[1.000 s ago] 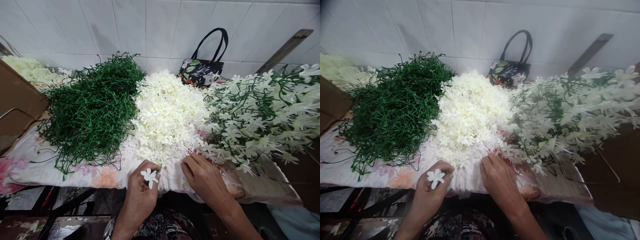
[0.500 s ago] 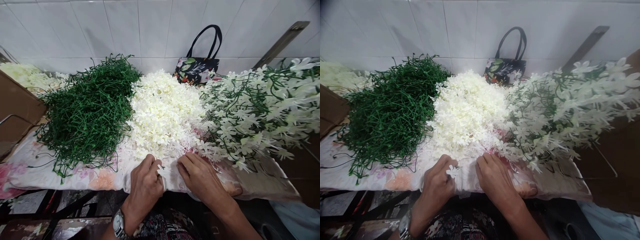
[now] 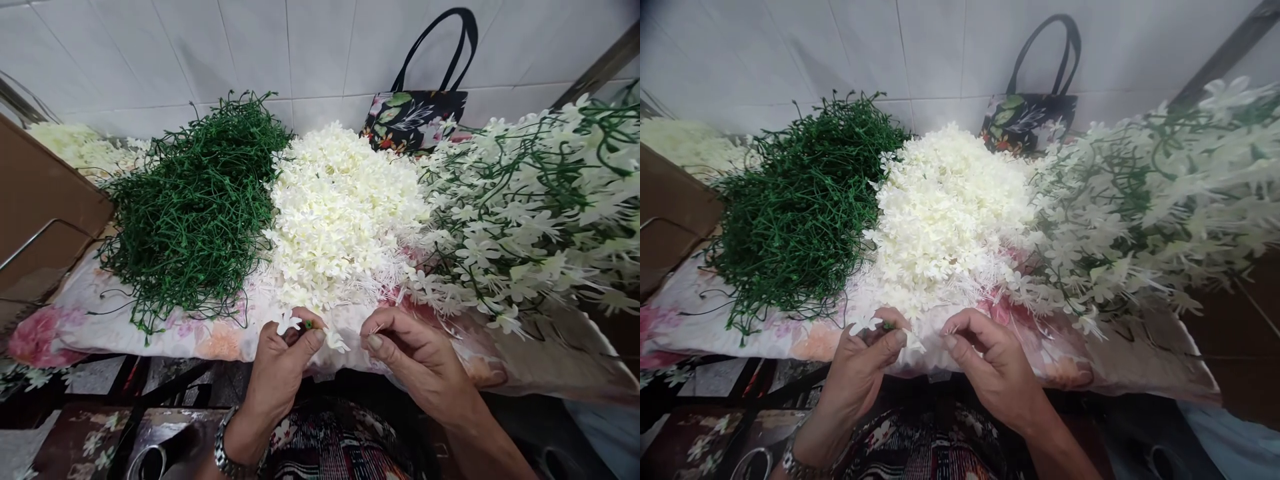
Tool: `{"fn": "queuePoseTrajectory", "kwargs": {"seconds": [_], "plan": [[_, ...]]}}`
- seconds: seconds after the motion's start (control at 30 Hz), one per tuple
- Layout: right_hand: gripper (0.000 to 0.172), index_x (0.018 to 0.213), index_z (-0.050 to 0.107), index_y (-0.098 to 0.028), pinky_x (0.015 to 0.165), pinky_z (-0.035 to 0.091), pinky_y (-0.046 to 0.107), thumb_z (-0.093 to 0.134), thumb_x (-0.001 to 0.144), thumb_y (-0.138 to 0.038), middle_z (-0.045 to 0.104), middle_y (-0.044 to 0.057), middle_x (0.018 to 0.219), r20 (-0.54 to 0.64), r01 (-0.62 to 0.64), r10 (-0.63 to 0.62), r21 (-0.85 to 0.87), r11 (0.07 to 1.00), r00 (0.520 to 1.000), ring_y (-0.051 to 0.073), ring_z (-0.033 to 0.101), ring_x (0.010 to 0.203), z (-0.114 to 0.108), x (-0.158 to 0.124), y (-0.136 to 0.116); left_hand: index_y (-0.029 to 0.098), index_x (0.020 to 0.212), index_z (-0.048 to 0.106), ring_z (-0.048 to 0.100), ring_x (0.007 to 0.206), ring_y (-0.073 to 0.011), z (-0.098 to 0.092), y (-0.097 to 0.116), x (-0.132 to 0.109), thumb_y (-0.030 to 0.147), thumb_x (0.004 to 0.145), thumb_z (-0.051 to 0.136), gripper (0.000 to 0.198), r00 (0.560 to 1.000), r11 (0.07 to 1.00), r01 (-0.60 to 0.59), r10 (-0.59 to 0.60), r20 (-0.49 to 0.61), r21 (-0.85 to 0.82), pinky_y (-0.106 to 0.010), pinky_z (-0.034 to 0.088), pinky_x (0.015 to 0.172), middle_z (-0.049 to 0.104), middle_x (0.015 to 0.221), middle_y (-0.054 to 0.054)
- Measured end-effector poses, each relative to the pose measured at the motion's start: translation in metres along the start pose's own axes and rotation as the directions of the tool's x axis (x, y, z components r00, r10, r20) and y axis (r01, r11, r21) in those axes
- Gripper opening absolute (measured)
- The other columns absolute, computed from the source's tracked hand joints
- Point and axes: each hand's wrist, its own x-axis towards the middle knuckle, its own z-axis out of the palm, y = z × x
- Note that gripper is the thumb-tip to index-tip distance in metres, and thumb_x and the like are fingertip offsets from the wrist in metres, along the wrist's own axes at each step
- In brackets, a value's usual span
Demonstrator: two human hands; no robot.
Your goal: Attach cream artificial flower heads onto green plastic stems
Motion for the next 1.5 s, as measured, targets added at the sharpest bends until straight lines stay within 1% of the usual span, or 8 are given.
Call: {"fn": "queuePoseTrajectory", "kwargs": {"seconds": [0.13,0.3,0.53,0.7,0.87,1.07,1.3,1.5], "plan": [[0.014,0.078,0.06,-0.017,0.051,0.048,0.018,0.059,0.084,-0.03,0.061,0.0,0.064,-0.032,-0.012,0.02,0.227,0.974,0.999,0.009,0.057,0.056,0.015,-0.002,-0.002,0.013,0.06,0.061,0.034,0.041,-0.0039,0.002,0.002,-0.003,0.026,0.056,0.077,0.02,0.997,0.99,0.05,-0.043,0.057,-0.129,-0.017,0.026,0.04,0.048,0.048,0.005],[0.004,0.08,0.062,-0.019,0.064,0.052,0.021,0.06,0.082,-0.02,0.065,0.001,0.076,-0.1,0.112,-0.087,0.274,0.955,0.991,0.01,0.061,0.07,0.029,-0.001,0.001,0.013,0.055,0.062,0.031,0.04,-0.0034,0.007,0.003,-0.005,0.03,0.054,0.08,0.025,0.999,0.986,0.021,-0.013,0.05,-0.168,-0.017,0.024,0.04,0.045,0.044,0.006],[0.006,0.075,0.062,-0.018,0.055,0.046,0.019,0.061,0.08,-0.019,0.057,-0.001,0.067,-0.14,0.14,-0.117,0.166,0.976,0.983,0.009,0.055,0.062,0.035,-0.002,0.006,0.014,0.058,0.062,0.033,0.044,-0.0061,0.009,-0.008,-0.007,0.031,0.06,0.074,0.021,0.997,0.993,-0.077,0.078,-0.002,-0.086,-0.019,0.028,0.043,0.043,0.047,0.005],[0.008,0.076,0.061,-0.018,0.054,0.046,0.02,0.057,0.082,-0.015,0.057,0.0,0.067,-0.175,0.211,-0.206,0.012,0.977,0.963,0.01,0.055,0.061,0.04,-0.006,0.008,0.014,0.059,0.059,0.032,0.043,-0.0056,0.014,-0.015,-0.007,0.03,0.059,0.073,0.021,0.998,0.996,-0.041,0.037,-0.051,-0.073,-0.019,0.027,0.042,0.04,0.046,0.006],[0.011,0.082,0.061,-0.018,0.055,0.048,0.021,0.055,0.082,-0.009,0.058,0.001,0.07,-0.161,0.358,-0.4,-0.241,0.902,0.902,0.01,0.056,0.063,0.041,-0.008,0.009,0.014,0.056,0.055,0.027,0.04,-0.0039,0.014,-0.009,-0.008,0.025,0.058,0.071,0.019,0.998,0.98,0.06,-0.053,0.044,-0.191,-0.018,0.022,0.041,0.035,0.041,0.008],[0.02,0.09,0.062,-0.016,0.056,0.049,0.023,0.056,0.078,-0.002,0.057,0.004,0.074,-0.102,0.501,-0.585,-0.413,0.761,0.804,0.013,0.055,0.068,0.038,-0.008,0.006,0.012,0.06,0.061,0.035,0.044,-0.0027,0.006,-0.011,-0.01,0.02,0.05,0.081,0.024,0.993,0.948,0.095,-0.068,0.101,-0.302,-0.015,0.026,0.042,0.049,0.053,0.004],[0.024,0.098,0.06,-0.017,0.056,0.05,0.024,0.052,0.081,-0.002,0.058,0.005,0.076,-0.082,0.495,-0.573,-0.414,0.764,0.815,0.013,0.056,0.069,0.04,-0.009,0.0,0.013,0.062,0.065,0.044,0.048,-0.0053,0.004,-0.015,-0.01,0.028,0.045,0.086,0.031,0.998,0.938,0.064,-0.054,0.039,-0.341,-0.016,0.035,0.046,0.054,0.054,0.003],[0.017,0.092,0.058,-0.016,0.057,0.05,0.024,0.054,0.081,-0.004,0.058,0.004,0.074,-0.07,0.473,-0.566,-0.469,0.746,0.821,0.013,0.054,0.067,0.042,-0.01,0.0,0.015,0.061,0.066,0.046,0.054,-0.008,0.002,-0.019,-0.01,0.027,0.053,0.083,0.023,0.996,0.953,-0.072,0.083,0.024,-0.295,-0.019,0.038,0.05,0.056,0.059,0.002]]}}
